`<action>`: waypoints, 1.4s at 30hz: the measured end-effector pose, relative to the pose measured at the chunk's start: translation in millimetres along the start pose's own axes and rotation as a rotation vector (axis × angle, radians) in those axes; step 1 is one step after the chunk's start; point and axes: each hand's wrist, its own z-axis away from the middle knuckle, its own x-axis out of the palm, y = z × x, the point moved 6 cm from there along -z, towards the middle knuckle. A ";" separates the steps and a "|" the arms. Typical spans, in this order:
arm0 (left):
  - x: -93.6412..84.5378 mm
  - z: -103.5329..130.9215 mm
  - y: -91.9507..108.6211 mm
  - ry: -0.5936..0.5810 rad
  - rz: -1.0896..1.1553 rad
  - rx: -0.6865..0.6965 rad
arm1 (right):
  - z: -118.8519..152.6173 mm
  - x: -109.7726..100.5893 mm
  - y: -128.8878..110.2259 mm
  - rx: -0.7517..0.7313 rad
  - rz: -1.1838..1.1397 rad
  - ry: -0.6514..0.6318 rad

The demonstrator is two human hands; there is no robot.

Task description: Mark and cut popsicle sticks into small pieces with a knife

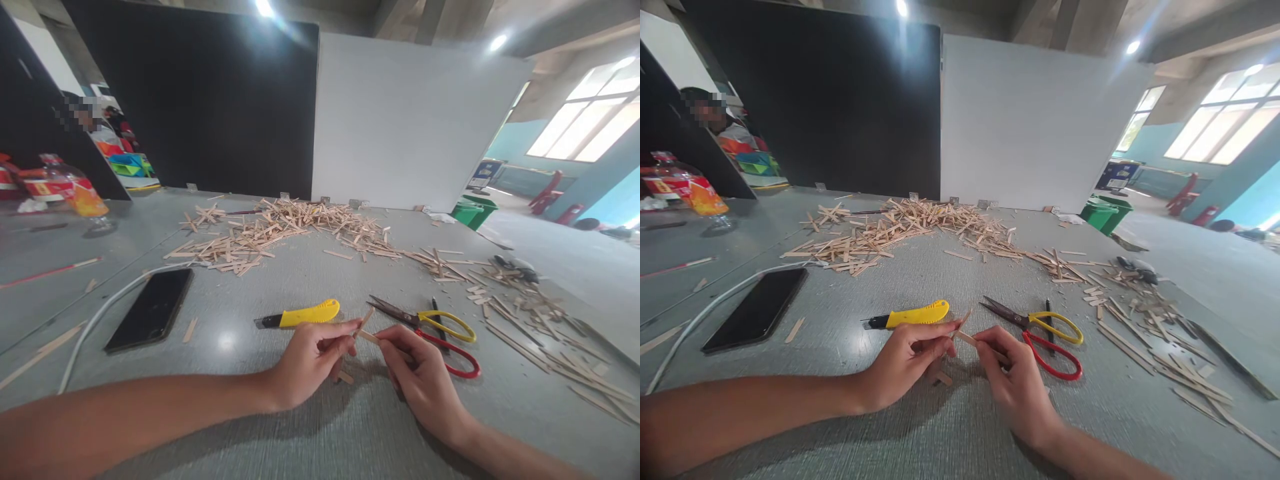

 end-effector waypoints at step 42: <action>7.7 0.6 -0.4 -0.067 0.085 -0.045 | 1.7 12.5 5.1 0.090 -0.035 -0.128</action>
